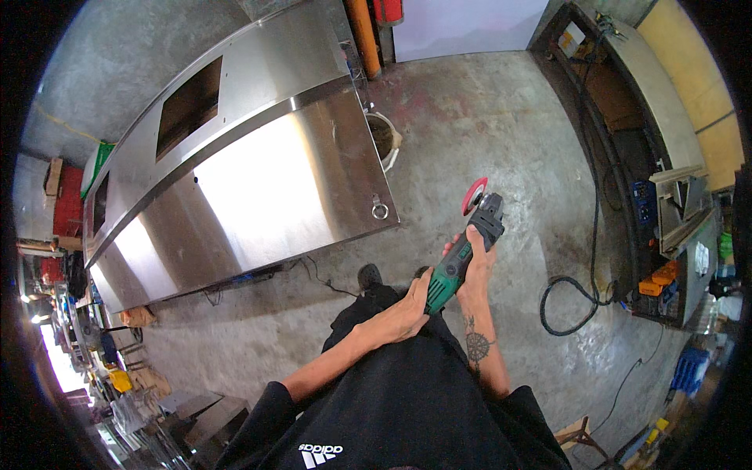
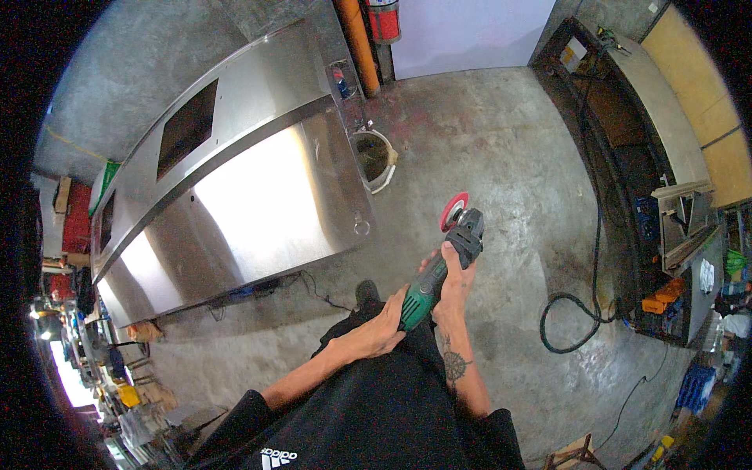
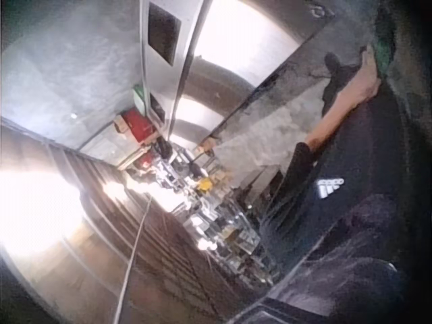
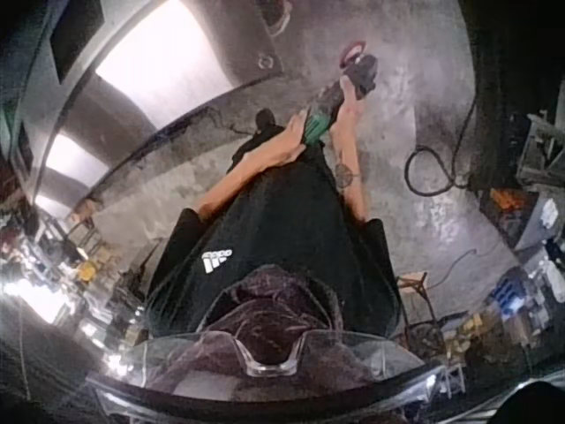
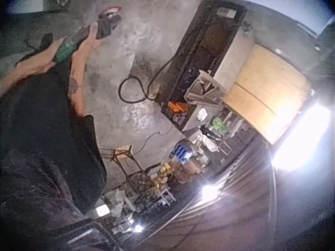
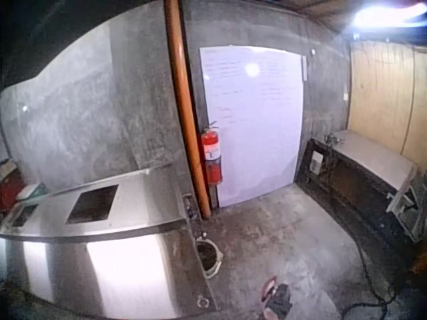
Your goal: The person uses a handheld angle grinder with a polishing pad to smooth and polish the surface of a large stainless steel kitchen hood. They move the tool across various sections of the hood, including flat panels and curved edges, while holding the unit steady with the other hand.
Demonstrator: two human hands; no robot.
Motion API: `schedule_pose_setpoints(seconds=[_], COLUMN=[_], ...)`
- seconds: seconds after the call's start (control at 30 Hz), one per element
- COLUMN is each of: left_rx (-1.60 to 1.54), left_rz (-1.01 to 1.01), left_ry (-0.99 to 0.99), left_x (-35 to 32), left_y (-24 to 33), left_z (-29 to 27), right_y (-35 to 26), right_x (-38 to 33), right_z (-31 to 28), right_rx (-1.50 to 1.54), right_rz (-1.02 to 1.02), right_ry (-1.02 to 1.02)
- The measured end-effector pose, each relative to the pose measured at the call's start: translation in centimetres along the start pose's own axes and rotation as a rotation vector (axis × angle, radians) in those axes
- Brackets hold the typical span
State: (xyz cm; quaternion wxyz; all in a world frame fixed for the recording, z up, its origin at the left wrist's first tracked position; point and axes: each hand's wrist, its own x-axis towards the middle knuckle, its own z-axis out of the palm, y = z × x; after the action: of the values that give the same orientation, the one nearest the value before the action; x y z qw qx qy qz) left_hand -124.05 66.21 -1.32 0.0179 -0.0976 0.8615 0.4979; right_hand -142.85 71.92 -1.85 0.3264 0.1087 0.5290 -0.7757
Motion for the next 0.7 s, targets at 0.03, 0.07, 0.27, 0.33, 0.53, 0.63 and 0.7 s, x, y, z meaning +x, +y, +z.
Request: schedule_pose_setpoints(seconds=[0.03,0.07,0.27,0.33,0.53,0.63,0.7], left_rx=[0.002,0.004,-0.101,-0.144,0.451,1.092,1.283], left_rz=[0.003,0.007,0.053,-0.038,-0.006,0.072,0.055], left_ry=[-0.021,-0.045,-0.163,-0.262,0.171,0.648,0.551], left_x=[-0.1,-0.1,-1.7,-1.5,7.1,11.2,13.1], left_y=[-0.6,-1.4,-4.7,-4.2,-9.0,-14.2,-15.3], left_z=[-0.1,-0.2,-0.3,-2.0,-22.9,-36.9,-41.9], right_y=[0.4,0.8,2.1,2.8,7.3,9.2,10.9], right_x=[0.3,0.6,-0.5,-0.8,1.1,1.2,1.7], right_z=[0.0,0.0,0.5,-0.3,-4.0,-4.8,-5.1], right_rx=[-0.002,0.003,-0.061,-0.05,-0.334,-0.413,-0.445], right_rz=[-0.008,0.004,-0.029,-0.007,-0.022,-0.023,-0.024], right_ry=[0.004,0.014,0.083,0.072,0.11,0.046,0.03])
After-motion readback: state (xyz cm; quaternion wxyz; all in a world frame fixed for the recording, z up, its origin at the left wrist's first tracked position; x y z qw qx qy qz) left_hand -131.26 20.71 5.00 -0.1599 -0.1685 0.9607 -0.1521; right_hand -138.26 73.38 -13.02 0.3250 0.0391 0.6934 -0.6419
